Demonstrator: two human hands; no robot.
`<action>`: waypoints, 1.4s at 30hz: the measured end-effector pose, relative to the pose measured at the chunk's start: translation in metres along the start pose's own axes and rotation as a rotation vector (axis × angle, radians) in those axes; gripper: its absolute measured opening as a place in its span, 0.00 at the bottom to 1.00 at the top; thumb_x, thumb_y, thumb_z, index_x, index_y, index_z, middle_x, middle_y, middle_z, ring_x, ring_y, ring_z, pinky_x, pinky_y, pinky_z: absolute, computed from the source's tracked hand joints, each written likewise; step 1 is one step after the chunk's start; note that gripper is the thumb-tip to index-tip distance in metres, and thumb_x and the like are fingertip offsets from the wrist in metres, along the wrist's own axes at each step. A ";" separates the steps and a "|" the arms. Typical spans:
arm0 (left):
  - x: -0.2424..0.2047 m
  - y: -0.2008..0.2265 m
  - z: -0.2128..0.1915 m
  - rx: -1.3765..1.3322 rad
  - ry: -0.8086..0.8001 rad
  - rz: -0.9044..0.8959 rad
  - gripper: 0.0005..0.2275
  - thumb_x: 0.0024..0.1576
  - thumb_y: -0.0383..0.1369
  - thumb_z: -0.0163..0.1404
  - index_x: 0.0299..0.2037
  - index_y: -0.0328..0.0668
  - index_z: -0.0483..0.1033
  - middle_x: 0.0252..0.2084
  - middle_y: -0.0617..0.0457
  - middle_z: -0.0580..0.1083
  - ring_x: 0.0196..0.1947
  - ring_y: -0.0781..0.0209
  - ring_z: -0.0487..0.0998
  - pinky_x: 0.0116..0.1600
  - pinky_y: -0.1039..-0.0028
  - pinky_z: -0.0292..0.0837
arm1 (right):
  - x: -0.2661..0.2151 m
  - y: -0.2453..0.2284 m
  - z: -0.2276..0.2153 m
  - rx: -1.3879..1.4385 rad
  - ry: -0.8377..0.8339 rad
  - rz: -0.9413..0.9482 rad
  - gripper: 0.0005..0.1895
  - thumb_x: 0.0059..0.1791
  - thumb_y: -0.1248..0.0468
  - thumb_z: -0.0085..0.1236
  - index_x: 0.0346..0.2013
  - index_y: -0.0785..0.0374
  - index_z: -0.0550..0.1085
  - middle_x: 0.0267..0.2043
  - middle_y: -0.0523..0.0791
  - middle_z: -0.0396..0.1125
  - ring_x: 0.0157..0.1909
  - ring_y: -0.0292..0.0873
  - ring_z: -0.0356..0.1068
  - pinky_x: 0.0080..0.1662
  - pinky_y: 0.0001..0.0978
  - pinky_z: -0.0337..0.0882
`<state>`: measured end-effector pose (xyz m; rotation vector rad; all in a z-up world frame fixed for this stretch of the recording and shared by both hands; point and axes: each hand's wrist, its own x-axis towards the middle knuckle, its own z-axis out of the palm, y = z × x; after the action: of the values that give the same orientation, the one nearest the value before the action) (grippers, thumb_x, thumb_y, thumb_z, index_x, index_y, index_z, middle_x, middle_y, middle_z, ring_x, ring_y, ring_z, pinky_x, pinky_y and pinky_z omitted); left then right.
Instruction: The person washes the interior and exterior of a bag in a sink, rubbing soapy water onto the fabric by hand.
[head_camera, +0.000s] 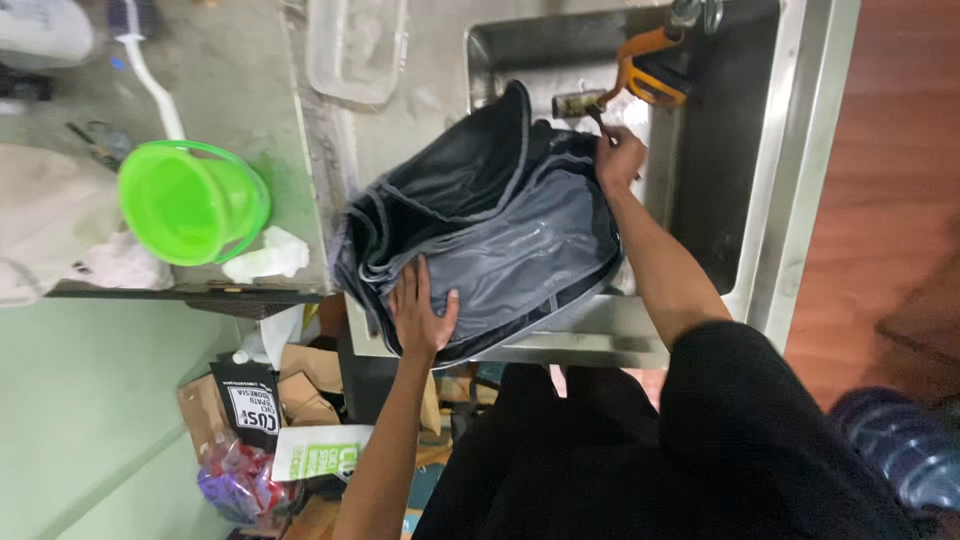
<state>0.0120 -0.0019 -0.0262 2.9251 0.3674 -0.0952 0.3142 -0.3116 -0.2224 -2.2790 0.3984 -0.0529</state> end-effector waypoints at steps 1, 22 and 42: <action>-0.013 -0.002 -0.007 0.002 0.015 -0.002 0.37 0.57 0.52 0.52 0.76 0.45 0.59 0.70 0.38 0.66 0.69 0.42 0.67 0.68 0.50 0.59 | -0.023 -0.005 -0.021 0.009 0.003 -0.012 0.08 0.47 0.67 0.62 0.38 0.56 0.85 0.35 0.50 0.78 0.42 0.59 0.78 0.46 0.49 0.76; -0.003 -0.002 -0.018 -0.091 -0.200 -0.038 0.34 0.64 0.54 0.38 0.79 0.54 0.46 0.76 0.39 0.57 0.75 0.41 0.57 0.72 0.49 0.49 | -0.030 -0.379 0.062 -0.160 0.004 -1.156 0.10 0.50 0.73 0.60 0.42 0.60 0.84 0.32 0.47 0.68 0.38 0.51 0.67 0.37 0.45 0.65; -0.010 -0.017 0.000 -0.223 0.059 0.515 0.28 0.63 0.24 0.47 0.73 0.65 0.63 0.67 0.24 0.63 0.69 0.27 0.64 0.58 0.34 0.64 | -0.214 -0.065 -0.126 -0.164 -0.255 0.056 0.15 0.51 0.61 0.53 0.47 0.40 0.81 0.42 0.44 0.78 0.50 0.57 0.76 0.54 0.54 0.71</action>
<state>-0.0024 0.0117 -0.0288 2.7037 -0.3492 0.1006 0.1080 -0.2965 -0.0707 -2.3951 0.3424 0.3059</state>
